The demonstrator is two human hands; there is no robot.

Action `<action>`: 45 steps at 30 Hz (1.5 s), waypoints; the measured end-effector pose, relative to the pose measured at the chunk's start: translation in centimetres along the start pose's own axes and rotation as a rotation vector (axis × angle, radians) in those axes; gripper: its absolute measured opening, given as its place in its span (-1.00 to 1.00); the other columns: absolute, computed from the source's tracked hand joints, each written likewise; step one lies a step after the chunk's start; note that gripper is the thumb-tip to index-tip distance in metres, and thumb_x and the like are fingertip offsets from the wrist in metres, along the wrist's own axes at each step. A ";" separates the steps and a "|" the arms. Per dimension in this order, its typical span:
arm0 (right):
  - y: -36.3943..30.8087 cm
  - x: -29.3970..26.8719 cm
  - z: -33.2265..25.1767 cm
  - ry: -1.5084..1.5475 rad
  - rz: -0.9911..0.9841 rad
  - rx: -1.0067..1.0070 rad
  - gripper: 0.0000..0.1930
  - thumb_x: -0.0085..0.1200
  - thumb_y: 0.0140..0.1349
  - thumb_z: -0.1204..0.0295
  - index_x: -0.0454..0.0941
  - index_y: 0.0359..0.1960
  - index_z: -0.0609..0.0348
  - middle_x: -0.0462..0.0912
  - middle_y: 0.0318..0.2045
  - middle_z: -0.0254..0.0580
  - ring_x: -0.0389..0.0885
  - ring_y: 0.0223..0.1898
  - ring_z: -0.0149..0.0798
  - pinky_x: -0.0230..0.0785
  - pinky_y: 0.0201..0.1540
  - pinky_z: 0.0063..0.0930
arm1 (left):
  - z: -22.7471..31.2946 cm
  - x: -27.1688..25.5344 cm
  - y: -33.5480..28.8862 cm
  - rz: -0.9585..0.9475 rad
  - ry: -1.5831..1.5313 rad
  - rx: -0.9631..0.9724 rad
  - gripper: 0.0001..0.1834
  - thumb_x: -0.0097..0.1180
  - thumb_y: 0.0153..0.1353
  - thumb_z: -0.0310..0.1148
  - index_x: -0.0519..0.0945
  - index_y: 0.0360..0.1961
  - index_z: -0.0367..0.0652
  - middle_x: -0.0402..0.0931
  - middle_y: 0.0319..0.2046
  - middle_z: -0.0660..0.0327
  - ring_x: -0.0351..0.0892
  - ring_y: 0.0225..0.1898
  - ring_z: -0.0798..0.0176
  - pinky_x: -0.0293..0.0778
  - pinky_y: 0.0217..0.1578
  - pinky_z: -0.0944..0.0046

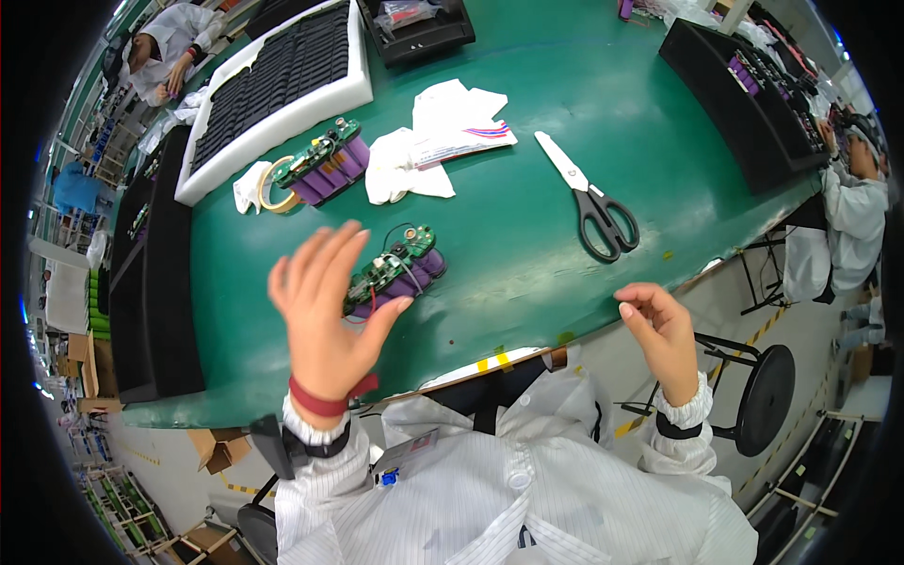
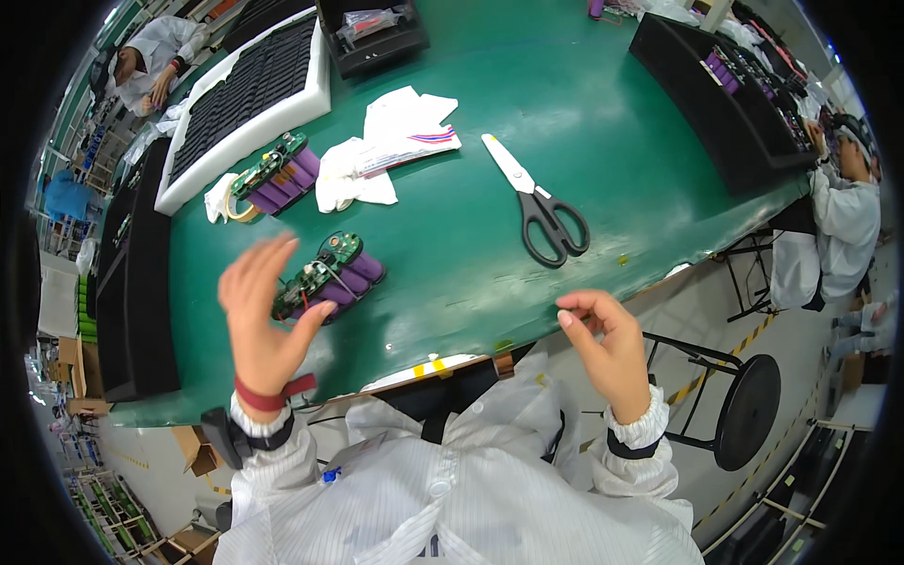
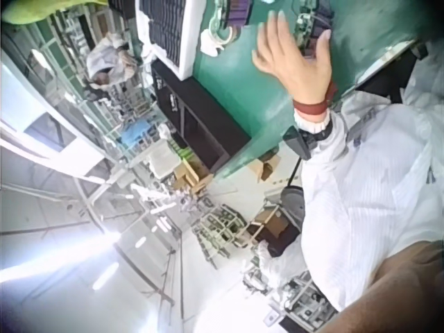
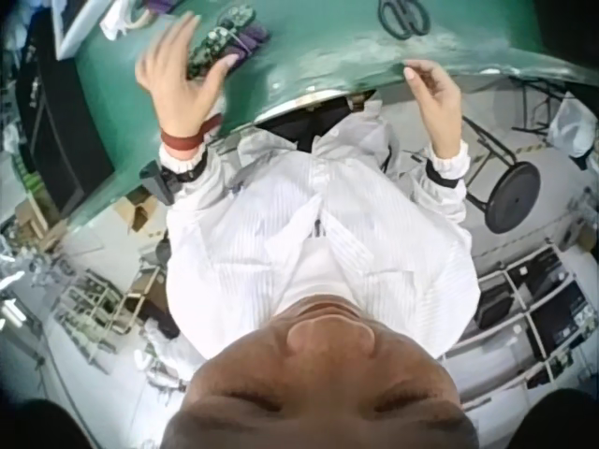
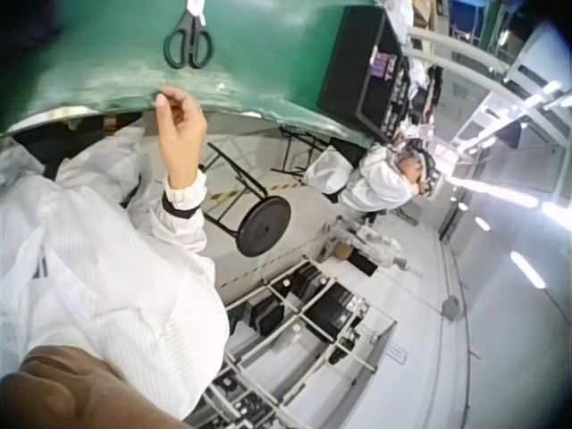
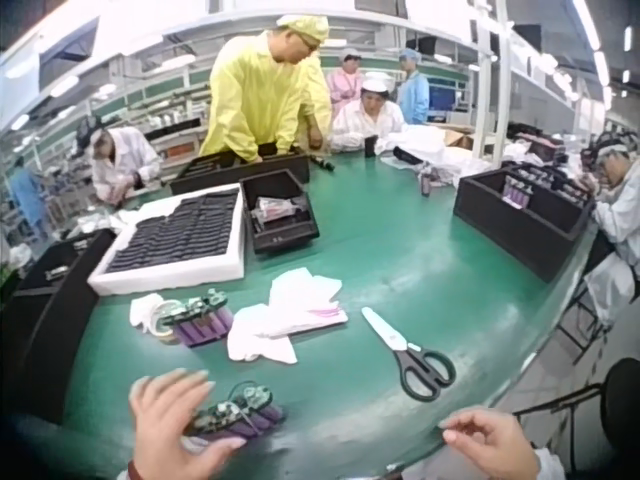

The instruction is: Assembling and applying adhesive to an electronic battery pack and circuit board component.

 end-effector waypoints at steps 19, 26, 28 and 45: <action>10.5 -1.3 -4.2 -0.887 -0.379 -0.184 -0.69 0.24 -0.20 0.41 0.54 -0.48 0.49 0.56 -0.66 0.10 0.59 -0.60 -0.07 0.46 -0.43 -0.30 | 14.0 22.0 -16.2 -0.409 -1.637 -0.988 -0.66 0.08 0.38 -0.38 0.44 0.08 -0.38 0.56 -0.07 0.16 0.55 -0.02 0.28 0.50 -0.01 0.33; 8.1 -6.7 -0.1 -0.737 -0.472 0.058 -0.52 0.51 -0.14 0.21 0.54 -0.42 0.36 0.55 -0.64 -0.26 0.46 -0.59 -0.44 0.28 -0.54 -0.54 | 16.1 19.1 -15.0 -0.370 -1.732 -1.200 -0.69 0.07 0.38 -0.31 0.49 0.03 -0.30 0.61 -0.15 0.10 0.67 -0.23 0.22 0.61 -0.20 0.26; 7.0 -7.3 0.9 -0.705 -0.612 0.099 -0.37 0.56 -0.22 0.04 0.53 -0.37 0.36 0.55 -0.60 -0.23 0.47 -0.57 -0.36 0.32 -0.50 -0.48 | 16.7 19.0 -16.5 -0.369 -1.757 -1.386 -0.72 0.09 0.38 -0.29 0.53 0.00 -0.23 0.62 -0.22 0.11 0.68 -0.28 0.19 0.63 -0.23 0.23; 2.3 -0.5 0.7 -0.904 -1.207 -0.031 -0.10 0.36 -0.22 -0.33 0.52 -0.32 0.47 0.61 -0.51 0.07 0.63 -0.46 -0.03 0.47 -0.40 -0.28 | 17.4 18.1 -17.5 -0.412 -1.808 -1.453 -0.77 0.13 0.35 -0.36 0.58 -0.04 -0.22 0.62 -0.33 0.18 0.68 -0.35 0.23 0.63 -0.29 0.24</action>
Point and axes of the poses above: each hand's wrist, its own y-axis towards the middle knuckle, its own x-axis out of the palm, z = x × y, the point moved 9 cm from there along y, towards the middle knuckle
